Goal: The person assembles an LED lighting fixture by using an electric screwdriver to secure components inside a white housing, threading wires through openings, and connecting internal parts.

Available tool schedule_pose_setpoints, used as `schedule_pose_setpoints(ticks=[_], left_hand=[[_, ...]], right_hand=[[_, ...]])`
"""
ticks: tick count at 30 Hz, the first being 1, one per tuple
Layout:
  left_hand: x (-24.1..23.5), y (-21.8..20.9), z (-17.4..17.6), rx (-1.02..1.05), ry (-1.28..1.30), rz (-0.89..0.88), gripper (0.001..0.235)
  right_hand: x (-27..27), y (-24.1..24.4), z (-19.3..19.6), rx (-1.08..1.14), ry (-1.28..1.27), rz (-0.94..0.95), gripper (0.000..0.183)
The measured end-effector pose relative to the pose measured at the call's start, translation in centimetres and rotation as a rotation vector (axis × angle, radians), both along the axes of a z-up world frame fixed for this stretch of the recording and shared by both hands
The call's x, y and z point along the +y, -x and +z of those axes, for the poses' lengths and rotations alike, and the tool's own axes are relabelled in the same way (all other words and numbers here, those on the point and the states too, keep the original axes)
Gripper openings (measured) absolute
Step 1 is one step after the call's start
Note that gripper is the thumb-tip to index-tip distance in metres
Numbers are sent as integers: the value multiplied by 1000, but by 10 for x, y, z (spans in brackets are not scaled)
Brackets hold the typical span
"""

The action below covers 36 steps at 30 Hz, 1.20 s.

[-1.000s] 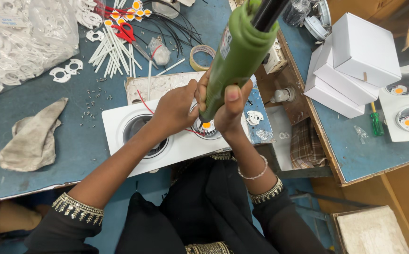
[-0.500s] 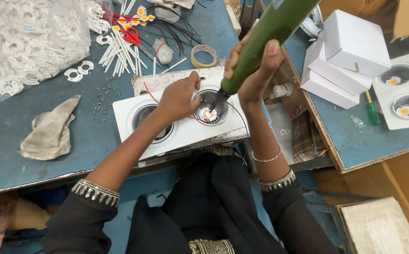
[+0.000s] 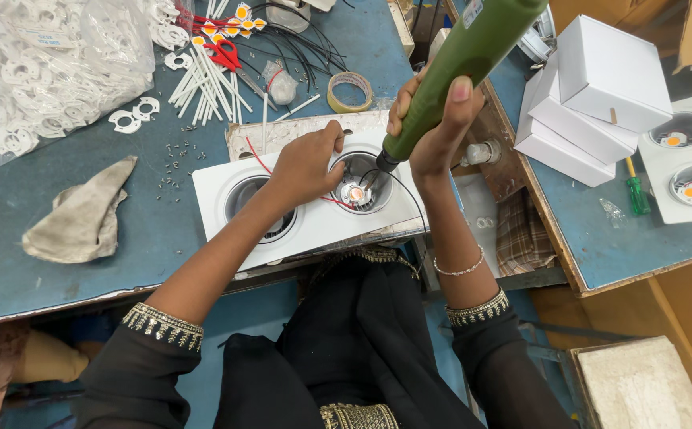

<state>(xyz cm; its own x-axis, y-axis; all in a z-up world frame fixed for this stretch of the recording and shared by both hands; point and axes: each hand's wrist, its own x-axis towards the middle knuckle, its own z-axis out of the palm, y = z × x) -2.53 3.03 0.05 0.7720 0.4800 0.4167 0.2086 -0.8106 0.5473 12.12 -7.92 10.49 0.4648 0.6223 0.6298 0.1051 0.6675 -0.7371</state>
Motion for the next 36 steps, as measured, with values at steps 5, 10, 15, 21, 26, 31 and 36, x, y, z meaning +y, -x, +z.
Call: schedule_pose_setpoints(ticks=[5, 10, 15, 21, 26, 31, 36], left_hand=[[-6, 3, 6, -47, -9, -4, 33], [-7, 3, 9, -26, 26, 4, 33], [-8, 2, 6, -61, 25, -13, 34], [-4, 0, 3, -31, -18, 4, 34], [-3, 2, 0, -33, -23, -4, 34], [-4, 1, 2, 6, 8, 20, 33], [-3, -1, 1, 21, -18, 26, 33]], right_hand=[[3, 13, -6, -132, 3, -143, 39], [1, 23, -12, -210, 55, -193, 19], [1, 20, -9, -116, 43, -154, 14], [6, 6, -9, -77, 34, -164, 18], [10, -3, -2, -27, 16, -133, 20], [12, 5, -14, -139, 29, -153, 19], [16, 13, -16, -98, 54, -124, 17]])
